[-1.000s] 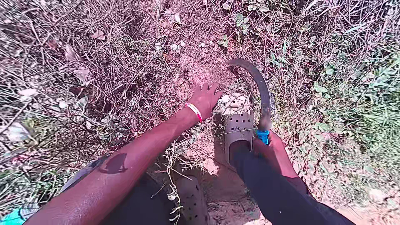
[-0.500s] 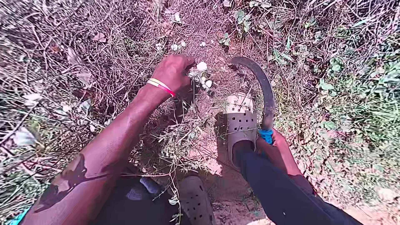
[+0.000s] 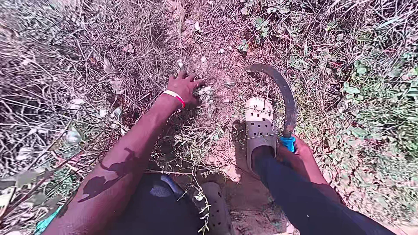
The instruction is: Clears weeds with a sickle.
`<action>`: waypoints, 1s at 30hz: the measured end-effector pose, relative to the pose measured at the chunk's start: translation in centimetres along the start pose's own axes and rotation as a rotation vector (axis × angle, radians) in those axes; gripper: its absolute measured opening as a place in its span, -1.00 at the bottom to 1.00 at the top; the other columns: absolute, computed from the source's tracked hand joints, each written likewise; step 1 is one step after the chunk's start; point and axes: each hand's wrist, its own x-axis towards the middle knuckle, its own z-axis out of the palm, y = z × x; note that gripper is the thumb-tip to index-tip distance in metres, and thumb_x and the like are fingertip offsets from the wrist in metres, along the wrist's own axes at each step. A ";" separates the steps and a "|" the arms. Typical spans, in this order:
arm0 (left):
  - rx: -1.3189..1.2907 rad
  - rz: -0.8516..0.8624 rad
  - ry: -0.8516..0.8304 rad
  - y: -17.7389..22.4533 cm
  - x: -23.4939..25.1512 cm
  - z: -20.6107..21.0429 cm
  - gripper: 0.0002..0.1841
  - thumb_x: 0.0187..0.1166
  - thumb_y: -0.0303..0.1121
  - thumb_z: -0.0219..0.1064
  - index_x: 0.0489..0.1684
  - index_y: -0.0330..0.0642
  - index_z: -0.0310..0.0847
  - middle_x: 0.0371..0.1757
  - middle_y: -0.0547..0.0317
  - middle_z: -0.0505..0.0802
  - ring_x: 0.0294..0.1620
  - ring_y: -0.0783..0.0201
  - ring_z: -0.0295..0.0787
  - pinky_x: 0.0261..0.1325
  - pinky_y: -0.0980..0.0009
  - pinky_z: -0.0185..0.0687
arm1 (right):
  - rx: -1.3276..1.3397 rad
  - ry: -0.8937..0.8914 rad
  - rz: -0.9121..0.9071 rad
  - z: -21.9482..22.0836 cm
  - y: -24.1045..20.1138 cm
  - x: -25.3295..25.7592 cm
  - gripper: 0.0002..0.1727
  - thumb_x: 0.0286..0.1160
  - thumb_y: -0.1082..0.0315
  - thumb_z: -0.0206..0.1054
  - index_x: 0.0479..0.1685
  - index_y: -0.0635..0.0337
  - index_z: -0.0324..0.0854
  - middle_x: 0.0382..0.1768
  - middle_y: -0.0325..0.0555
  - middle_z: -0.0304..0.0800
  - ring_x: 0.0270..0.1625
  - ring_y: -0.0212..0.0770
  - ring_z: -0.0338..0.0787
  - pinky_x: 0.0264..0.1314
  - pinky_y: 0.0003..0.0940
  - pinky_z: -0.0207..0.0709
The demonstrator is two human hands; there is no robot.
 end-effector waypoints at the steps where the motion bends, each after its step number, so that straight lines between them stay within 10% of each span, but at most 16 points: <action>1: -0.005 -0.008 -0.011 0.3 -0.3 0.0 -0.22 0.28 -0.13 0.71 0.63 0.25 0.54 0.77 -0.13 0.45 0.77 -0.48 0.16 0.44 -0.65 0.14 | 0.017 0.001 0.026 0.0 -0.4 -0.2 -0.67 0.43 0.40 0.32 0.17 0.28 0.57 -0.42 -0.29 0.65 -0.48 -0.53 0.61 -0.37 -0.54 0.53; 8: -0.082 -0.057 0.123 0.0 -3.0 -3.9 -0.53 0.35 -0.29 0.61 0.31 0.13 0.77 0.20 -0.23 0.85 0.24 -0.42 0.75 0.08 -0.55 0.49 | 0.043 0.011 0.035 0.0 -0.9 -0.3 -0.75 0.39 0.49 0.32 0.05 0.31 0.57 -0.45 -0.33 0.62 -0.49 -0.62 0.58 -0.38 -0.65 0.49; 15: -0.128 -0.494 0.858 -12.3 -9.9 -8.8 -0.46 0.39 -0.21 0.48 0.38 -0.19 0.63 0.43 -0.54 0.64 0.51 -0.62 0.46 0.35 -0.62 0.26 | -0.063 0.004 -0.076 0.4 0.8 0.7 -0.66 0.33 0.32 0.29 0.08 0.26 0.59 -0.45 -0.29 0.63 -0.49 -0.54 0.59 -0.39 -0.49 0.50; 19: -0.203 -0.724 0.577 -19.2 -11.8 -7.5 -0.21 0.48 0.07 0.48 0.64 -0.23 0.41 0.60 -0.79 0.36 0.62 -0.83 0.15 0.39 -0.84 -0.01 | -0.057 0.122 -0.127 0.5 0.1 0.0 -0.66 0.31 0.41 0.31 0.05 0.42 0.57 -0.46 -0.22 0.61 -0.48 -0.58 0.53 -0.36 -0.56 0.46; 23: -0.144 -0.549 0.773 -16.6 -11.8 -8.7 -0.04 0.26 0.53 0.31 0.44 -0.13 0.52 0.31 -0.40 0.71 0.40 -0.35 0.64 0.31 -0.48 0.46 | -0.029 0.212 -0.228 0.6 -0.5 -0.6 -0.55 0.23 0.39 0.31 0.10 0.53 0.55 -0.39 -0.20 0.66 -0.39 -0.72 0.53 -0.27 -0.72 0.42; 25: -0.080 -0.339 0.819 -9.5 -10.7 -10.3 -0.24 0.46 0.29 0.29 0.14 -0.39 0.61 0.15 -0.57 0.74 0.28 -0.55 0.65 0.18 -0.62 0.34 | -0.021 0.192 -0.263 0.7 -0.3 -0.4 -0.59 0.21 0.36 0.30 0.03 0.48 0.57 -0.45 -0.24 0.64 -0.45 -0.69 0.56 -0.35 -0.68 0.46; 27: -0.123 -0.179 0.539 -1.7 -9.2 -10.6 -0.44 0.63 -0.07 0.37 0.49 -0.25 0.55 0.50 -0.46 0.62 0.58 -0.53 0.43 0.48 -0.56 0.13 | -0.063 0.160 -0.323 0.6 0.3 -0.4 -0.61 0.23 0.34 0.27 -0.01 0.47 0.58 -0.48 -0.21 0.64 -0.47 -0.65 0.55 -0.37 -0.62 0.44; 30: -0.065 -0.144 0.020 1.2 -4.6 -5.0 -0.35 0.62 -0.05 0.45 0.67 -0.09 0.47 0.59 -0.30 0.61 0.54 -0.45 0.54 0.41 -0.55 0.34 | -0.165 0.141 -0.370 0.4 0.4 -0.4 -0.62 0.24 0.31 0.27 -0.04 0.46 0.61 -0.49 -0.10 0.69 -0.46 -0.52 0.60 -0.34 -0.49 0.46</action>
